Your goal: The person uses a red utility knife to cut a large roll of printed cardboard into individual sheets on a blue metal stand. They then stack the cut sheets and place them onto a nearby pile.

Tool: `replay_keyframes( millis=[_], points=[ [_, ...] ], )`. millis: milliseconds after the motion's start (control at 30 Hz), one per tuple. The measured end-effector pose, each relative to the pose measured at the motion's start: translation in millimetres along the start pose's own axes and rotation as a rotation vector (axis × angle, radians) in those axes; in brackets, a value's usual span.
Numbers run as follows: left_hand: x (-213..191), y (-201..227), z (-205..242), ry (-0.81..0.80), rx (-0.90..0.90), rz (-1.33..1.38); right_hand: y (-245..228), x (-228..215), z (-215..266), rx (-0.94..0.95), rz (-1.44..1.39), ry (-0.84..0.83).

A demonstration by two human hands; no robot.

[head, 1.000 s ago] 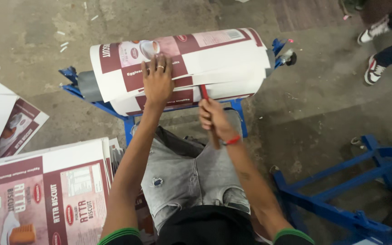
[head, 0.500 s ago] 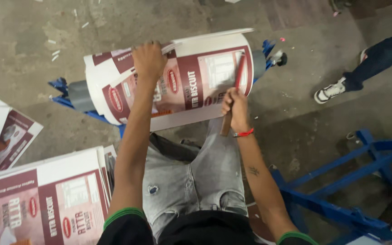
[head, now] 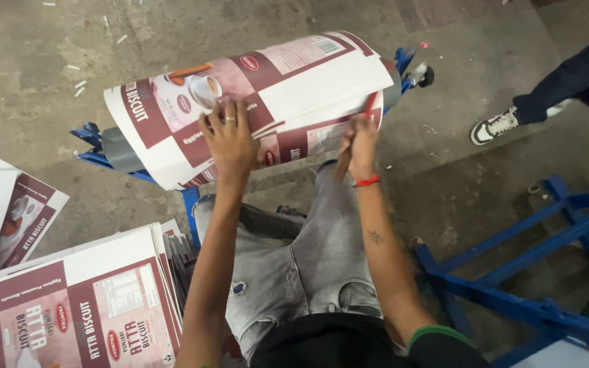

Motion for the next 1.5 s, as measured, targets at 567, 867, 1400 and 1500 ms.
replay_keyframes(
  millis=[567, 867, 1400, 1500],
  points=[
    [-38.8, -8.0, 19.8, -0.126, 0.173, 0.093, 13.0, 64.6, 129.1, 0.506, 0.004, -0.436],
    [18.9, -29.8, -87.1, -0.388, 0.021, 0.193, -8.7, 77.2, 77.8, 0.375, 0.151, -0.369],
    [13.7, 0.1, -13.3, -0.027, -0.079, 0.126, -38.3, -3.5, -36.4, -0.052, 0.047, -0.066],
    [8.3, 11.8, 27.6, 0.049, -0.074, 0.036, 10.6, 17.7, 8.2, -0.140, 0.085, 0.056]
  ],
)
Point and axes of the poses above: each hand's wrist, its own z-axis away from the middle knuckle, its own x-axis out of the palm, y = z × x, the point moved 1 cm from there along -z, towards the middle knuckle, and after that the axes turned 11 degrees about -z, right-handed, at the moved point
